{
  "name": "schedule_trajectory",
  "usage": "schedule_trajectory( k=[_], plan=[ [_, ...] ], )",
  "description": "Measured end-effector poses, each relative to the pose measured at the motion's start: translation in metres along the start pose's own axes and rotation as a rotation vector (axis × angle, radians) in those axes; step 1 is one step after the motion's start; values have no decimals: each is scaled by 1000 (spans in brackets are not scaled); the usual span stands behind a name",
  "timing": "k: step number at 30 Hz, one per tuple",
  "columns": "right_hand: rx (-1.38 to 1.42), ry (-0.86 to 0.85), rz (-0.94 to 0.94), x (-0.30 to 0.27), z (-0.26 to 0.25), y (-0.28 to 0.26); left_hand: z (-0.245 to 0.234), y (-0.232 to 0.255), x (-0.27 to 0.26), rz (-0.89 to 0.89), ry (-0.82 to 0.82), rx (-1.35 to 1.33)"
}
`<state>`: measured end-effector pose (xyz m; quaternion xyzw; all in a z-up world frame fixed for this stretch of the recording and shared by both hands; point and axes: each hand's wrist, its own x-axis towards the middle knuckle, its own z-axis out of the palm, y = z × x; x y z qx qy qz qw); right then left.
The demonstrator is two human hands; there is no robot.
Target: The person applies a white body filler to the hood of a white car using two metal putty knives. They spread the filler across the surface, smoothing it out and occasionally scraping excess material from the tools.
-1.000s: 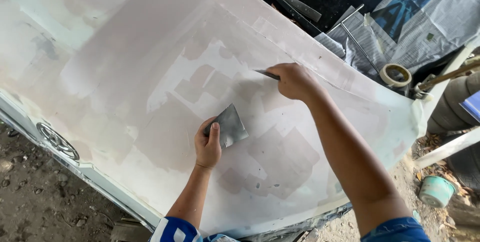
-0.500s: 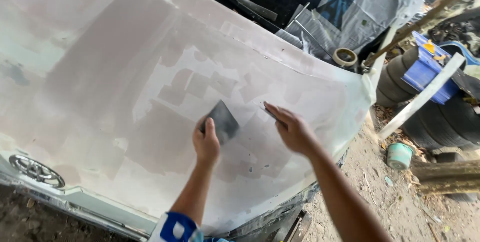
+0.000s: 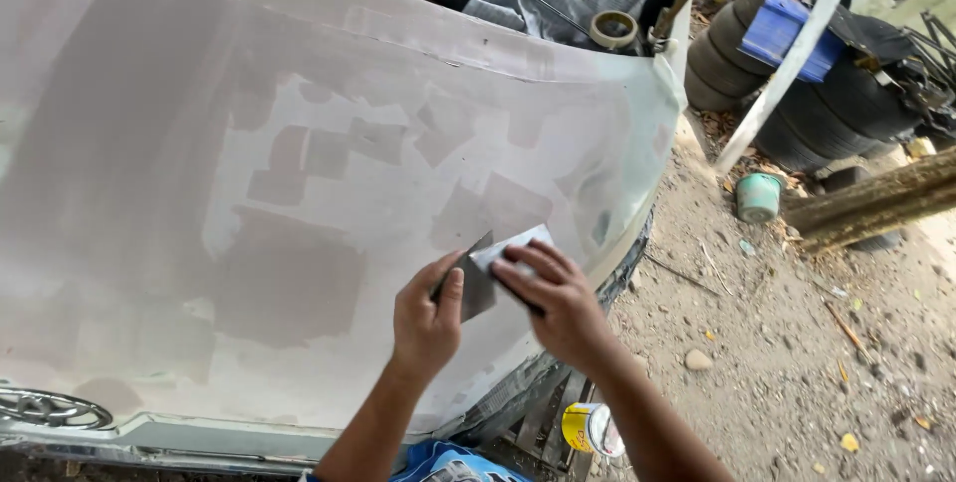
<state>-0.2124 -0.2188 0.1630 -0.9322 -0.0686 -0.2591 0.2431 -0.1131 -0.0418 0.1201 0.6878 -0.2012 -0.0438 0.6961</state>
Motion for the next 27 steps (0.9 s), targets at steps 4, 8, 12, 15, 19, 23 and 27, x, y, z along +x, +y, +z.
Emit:
schedule_trajectory(
  k=[4,8,12,15,19,23,27],
  plan=[
    [-8,-122,92,-24,14,-29,-10,8,-10,105,-61,69],
    [69,-204,131,-32,8,-37,-15,11,-4,124,-45,-13],
    [202,-289,254,-49,-6,-43,-10,-4,15,24,90,-288],
    [371,-39,414,-65,-19,-18,5,-20,52,52,198,-263],
    [475,10,521,-114,-46,42,45,-82,65,11,220,-255],
    [884,333,676,-170,-65,133,79,-111,64,102,255,-276],
    [1290,545,541,-173,-88,230,91,-167,52,162,405,-37]
  ],
)
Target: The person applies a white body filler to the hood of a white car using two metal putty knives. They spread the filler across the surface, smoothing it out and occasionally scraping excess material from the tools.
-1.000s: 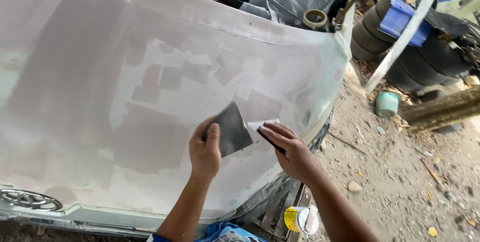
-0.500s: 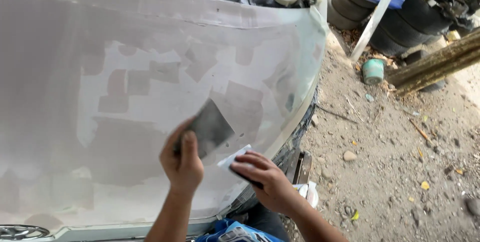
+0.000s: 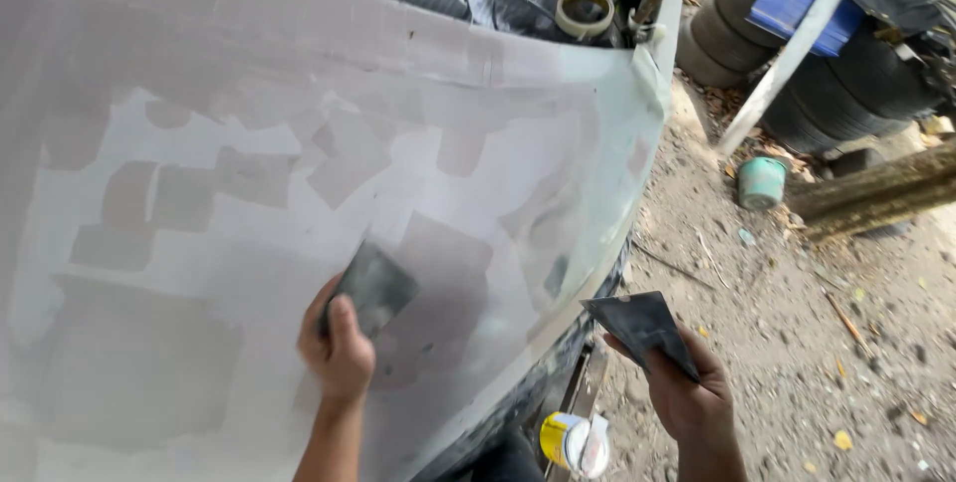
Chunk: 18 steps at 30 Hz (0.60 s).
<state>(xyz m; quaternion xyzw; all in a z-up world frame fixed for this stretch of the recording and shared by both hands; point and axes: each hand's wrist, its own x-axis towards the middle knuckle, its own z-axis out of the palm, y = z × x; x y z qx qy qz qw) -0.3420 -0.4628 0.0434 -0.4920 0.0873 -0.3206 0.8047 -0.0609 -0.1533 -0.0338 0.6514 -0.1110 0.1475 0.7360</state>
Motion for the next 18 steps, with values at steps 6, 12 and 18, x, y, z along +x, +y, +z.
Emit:
schedule_trajectory(
  k=[6,12,18],
  plan=[
    [96,-186,75,113,-46,-11,11,0,-7,-86,346,-293],
    [363,-432,340,214,-81,-5,28,11,6,69,412,-450],
    [673,-493,598,267,-81,16,41,16,15,73,616,-392]
  ],
)
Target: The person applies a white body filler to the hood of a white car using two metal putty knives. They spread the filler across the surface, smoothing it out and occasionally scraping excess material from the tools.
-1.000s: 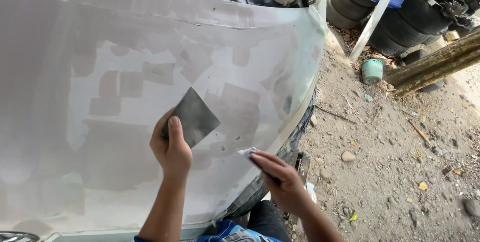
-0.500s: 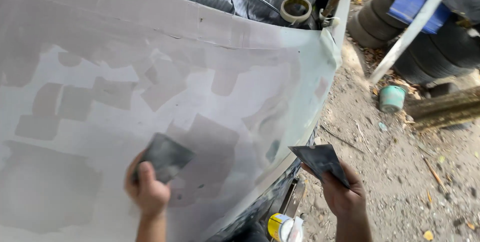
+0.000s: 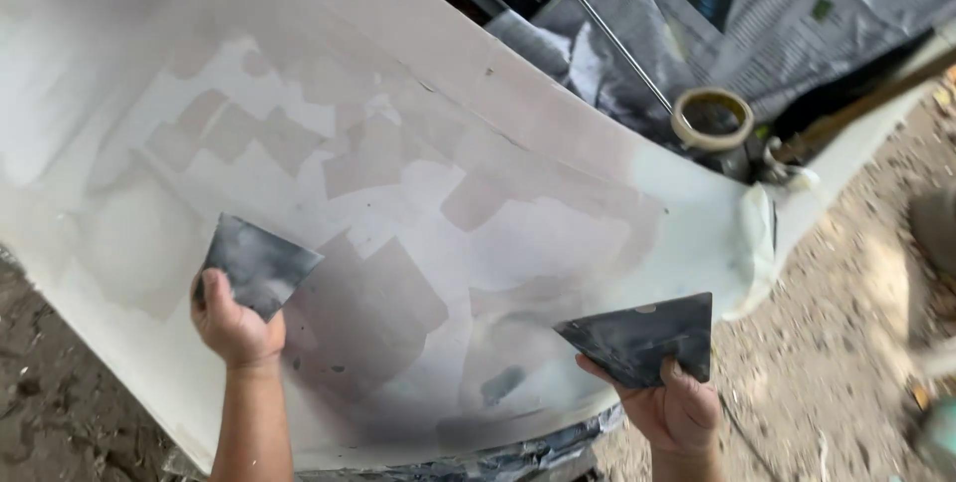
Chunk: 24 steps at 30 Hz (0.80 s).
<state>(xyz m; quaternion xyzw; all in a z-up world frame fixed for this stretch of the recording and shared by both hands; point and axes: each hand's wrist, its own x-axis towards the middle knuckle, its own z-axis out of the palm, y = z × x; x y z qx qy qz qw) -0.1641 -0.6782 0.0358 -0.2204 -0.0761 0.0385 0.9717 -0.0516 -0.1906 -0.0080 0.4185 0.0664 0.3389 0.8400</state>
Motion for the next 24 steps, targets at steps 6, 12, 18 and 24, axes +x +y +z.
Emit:
schedule_trajectory(
  k=[6,12,18,24],
  plan=[
    [-12,185,7,-4,-16,11,-2,-5,0,-20,64,31],
    [-54,222,20,-14,-12,16,-2,2,-2,-39,32,-41],
    [-98,147,3,-18,12,4,-11,-3,-1,-41,38,-32],
    [-369,39,-99,19,33,14,73,18,-61,-342,254,-14]
  ],
)
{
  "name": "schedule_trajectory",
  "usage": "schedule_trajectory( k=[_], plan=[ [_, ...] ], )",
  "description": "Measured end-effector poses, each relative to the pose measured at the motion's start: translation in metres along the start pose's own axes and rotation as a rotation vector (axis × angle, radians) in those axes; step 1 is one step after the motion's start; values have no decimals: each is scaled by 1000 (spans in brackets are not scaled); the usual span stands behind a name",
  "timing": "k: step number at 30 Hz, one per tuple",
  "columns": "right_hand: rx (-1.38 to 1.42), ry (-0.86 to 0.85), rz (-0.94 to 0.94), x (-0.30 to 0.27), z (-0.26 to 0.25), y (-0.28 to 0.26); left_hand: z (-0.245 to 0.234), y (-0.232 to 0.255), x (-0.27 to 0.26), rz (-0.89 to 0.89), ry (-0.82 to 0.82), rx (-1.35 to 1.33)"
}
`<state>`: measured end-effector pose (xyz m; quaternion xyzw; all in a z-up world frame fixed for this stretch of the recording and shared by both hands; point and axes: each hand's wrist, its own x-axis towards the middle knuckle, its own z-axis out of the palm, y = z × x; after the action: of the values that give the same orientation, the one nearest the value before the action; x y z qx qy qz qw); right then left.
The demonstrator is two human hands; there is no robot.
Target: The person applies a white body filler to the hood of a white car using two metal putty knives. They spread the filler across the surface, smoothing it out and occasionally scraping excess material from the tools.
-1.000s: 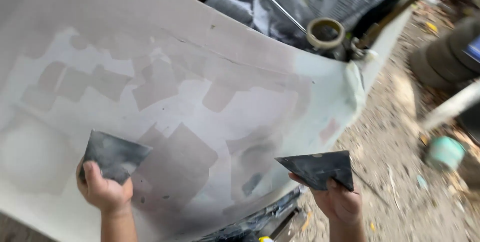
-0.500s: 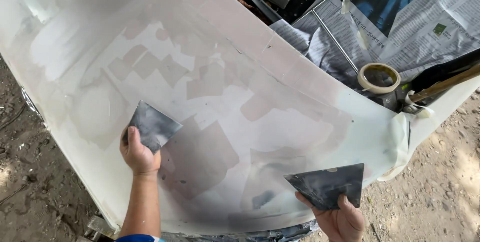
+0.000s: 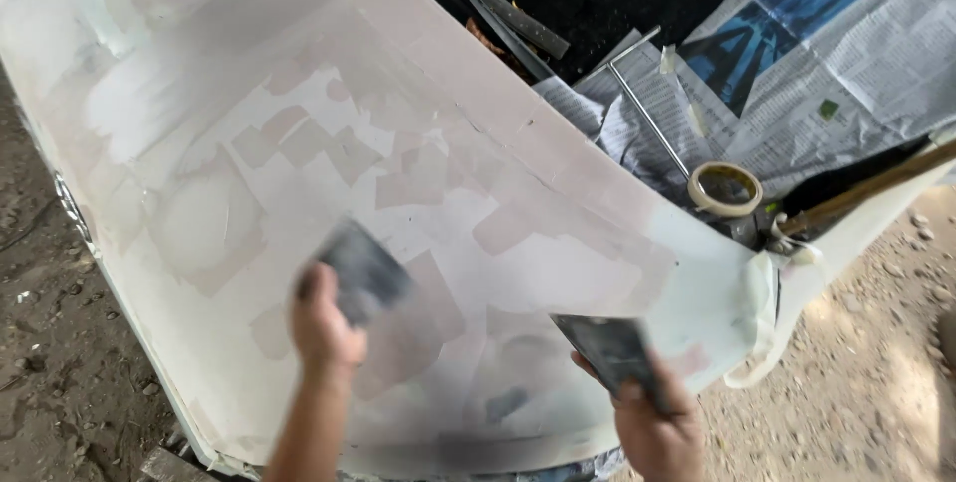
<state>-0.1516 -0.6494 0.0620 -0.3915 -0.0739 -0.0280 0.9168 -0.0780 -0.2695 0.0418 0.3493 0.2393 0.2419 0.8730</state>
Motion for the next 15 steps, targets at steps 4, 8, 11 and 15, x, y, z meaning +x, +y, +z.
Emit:
schedule_trajectory(
  k=[4,8,11,15],
  plan=[
    [-424,-439,-155,27,67,-12,29,-59,-108,127,-143,598],
    [-895,-670,-275,61,73,-30,78,-39,-155,19,-172,-58],
    [-910,-767,-122,82,57,-57,98,-17,-174,58,-92,-173],
    [-762,-879,102,101,-4,-74,116,-19,-180,154,-63,-234]
  ],
)
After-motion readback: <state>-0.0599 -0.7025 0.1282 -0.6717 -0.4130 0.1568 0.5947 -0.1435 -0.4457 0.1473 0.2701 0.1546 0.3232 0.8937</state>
